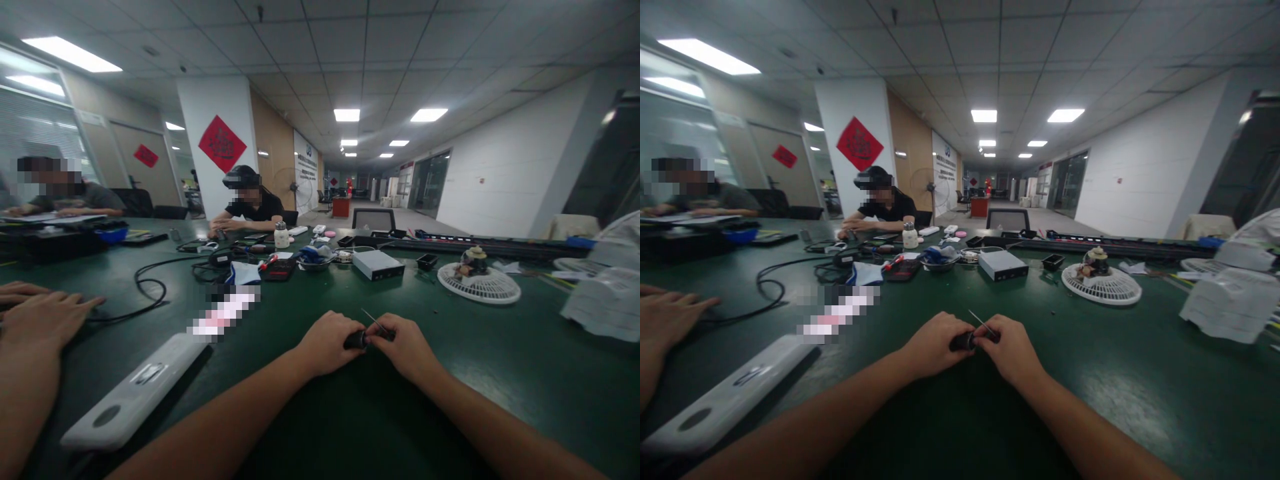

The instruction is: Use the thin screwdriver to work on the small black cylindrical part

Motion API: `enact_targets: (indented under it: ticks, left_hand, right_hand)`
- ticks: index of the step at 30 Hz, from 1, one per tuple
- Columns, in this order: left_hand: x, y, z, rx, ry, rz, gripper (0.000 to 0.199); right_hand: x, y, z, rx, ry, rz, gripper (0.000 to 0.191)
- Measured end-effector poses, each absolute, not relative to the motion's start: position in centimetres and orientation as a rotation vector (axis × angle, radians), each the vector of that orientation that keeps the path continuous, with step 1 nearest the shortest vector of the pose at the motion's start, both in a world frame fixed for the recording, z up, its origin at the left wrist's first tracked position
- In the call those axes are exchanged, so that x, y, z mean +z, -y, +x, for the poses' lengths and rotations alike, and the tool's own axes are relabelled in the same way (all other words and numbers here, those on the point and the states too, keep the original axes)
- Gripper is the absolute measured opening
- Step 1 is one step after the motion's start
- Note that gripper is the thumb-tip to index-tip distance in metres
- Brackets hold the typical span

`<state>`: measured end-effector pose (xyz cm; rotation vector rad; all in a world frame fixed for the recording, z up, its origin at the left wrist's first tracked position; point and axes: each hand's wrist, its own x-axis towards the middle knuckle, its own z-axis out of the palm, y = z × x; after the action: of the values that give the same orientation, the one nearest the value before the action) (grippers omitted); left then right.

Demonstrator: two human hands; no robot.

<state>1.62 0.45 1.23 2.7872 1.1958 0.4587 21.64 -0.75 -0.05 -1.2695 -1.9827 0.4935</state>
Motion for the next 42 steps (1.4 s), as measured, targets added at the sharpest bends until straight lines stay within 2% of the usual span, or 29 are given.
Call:
enact_targets:
  ticks: [10,18,26,42]
  left_hand:
    - [1.7,-0.1,1.4,0.438,-1.037,2.815,0.028]
    - [1.3,-0.3,1.6,0.503,-1.349,2.679,0.024]
    - [0.6,-1.3,0.9,0.549,-1.627,2.498,0.022]
    - [0.6,-0.8,1.5,0.383,-1.484,2.7,0.018]
  right_hand:
    - [-0.3,1.0,21.4,0.53,2.02,-1.372,0.015]
    - [-0.2,1.1,21.3,0.599,1.993,-1.228,0.02]
    - [1.1,1.9,21.7,0.367,2.053,-1.351,0.015]
    - [1.0,2.3,21.5,0.284,2.267,-1.276,0.014]
